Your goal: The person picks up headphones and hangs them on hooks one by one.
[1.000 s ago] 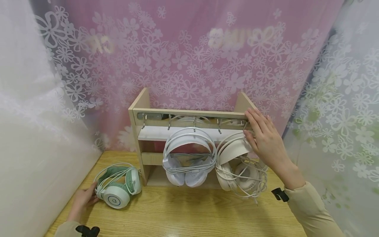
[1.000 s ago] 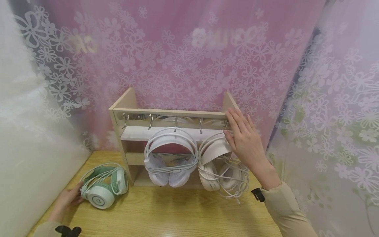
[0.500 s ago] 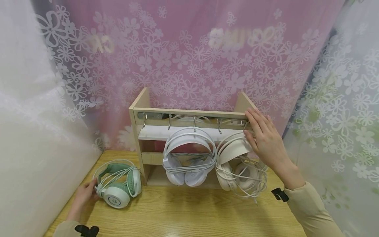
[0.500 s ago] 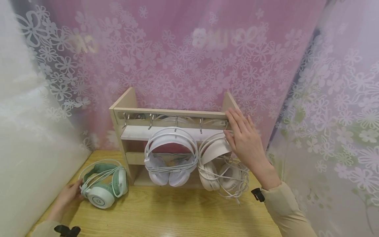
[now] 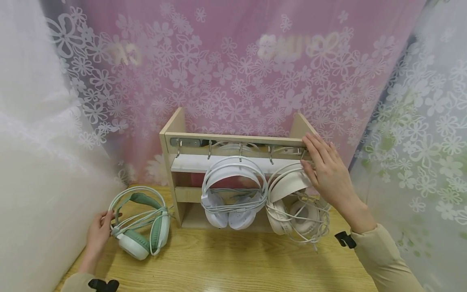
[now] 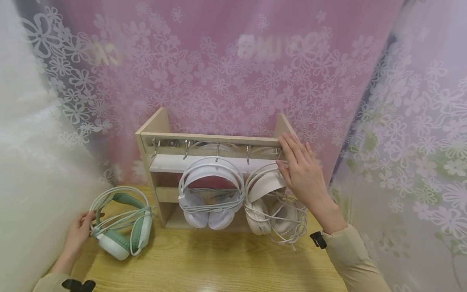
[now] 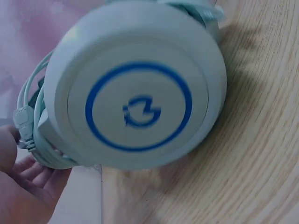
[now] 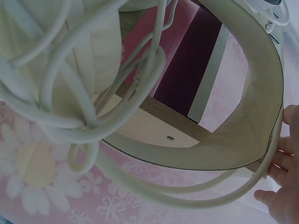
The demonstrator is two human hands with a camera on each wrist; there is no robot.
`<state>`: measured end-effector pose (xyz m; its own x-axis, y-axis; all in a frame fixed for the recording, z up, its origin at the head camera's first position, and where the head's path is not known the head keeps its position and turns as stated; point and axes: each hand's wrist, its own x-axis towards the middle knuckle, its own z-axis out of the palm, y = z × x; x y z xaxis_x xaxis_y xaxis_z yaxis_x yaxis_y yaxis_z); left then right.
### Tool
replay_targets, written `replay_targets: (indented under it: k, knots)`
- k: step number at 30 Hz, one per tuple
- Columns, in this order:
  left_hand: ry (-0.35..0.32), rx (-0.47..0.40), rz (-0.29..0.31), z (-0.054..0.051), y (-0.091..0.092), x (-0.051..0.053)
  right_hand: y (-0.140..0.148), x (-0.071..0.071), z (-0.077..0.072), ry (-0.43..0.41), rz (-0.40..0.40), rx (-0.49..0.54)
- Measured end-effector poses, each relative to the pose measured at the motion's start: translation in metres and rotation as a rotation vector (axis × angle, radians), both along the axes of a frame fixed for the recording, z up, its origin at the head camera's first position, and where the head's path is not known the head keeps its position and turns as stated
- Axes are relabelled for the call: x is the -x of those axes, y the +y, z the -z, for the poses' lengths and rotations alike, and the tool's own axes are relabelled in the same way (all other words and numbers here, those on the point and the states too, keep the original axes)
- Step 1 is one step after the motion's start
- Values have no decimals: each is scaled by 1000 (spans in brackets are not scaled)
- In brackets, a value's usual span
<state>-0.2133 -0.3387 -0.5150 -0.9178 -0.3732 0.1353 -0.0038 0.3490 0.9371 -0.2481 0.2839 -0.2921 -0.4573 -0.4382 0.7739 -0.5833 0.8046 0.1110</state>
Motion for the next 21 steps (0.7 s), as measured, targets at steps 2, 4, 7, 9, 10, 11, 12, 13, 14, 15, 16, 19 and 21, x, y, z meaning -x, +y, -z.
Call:
replay_targets:
  k: [2,4,7,9,10,11,12,13,14,15,16,19,21]
  knots:
    - [61,-37,18,-3,2,-1,0,0,0,3,0,-2]
    - [124,-120,52,-4,3,-1,0,1,0,6,-1,-3]
    - [207,-246,111,-7,5,1,0,1,-1,10,1,-4]
    - [250,-303,125,-8,7,2,1,1,-1,9,-1,-1]
    - [262,-326,122,-8,9,2,1,1,-1,9,-2,1]
    - [268,-338,112,-8,10,2,1,1,-1,10,-2,1]
    - [272,-349,100,-8,11,2,1,1,-1,10,-2,2]
    - [274,-358,86,-8,13,3,1,1,-1,11,-2,2]
    - [277,-370,73,-7,14,3,0,1,-1,12,-1,2]
    - [273,-374,62,-7,14,3,0,1,-1,12,0,0]
    - [270,-371,53,-6,14,3,0,1,-1,12,1,-2]
    - [260,-345,46,-5,14,2,0,1,-1,9,7,-6]
    - [253,-324,53,-5,13,0,0,1,-1,6,10,-7]
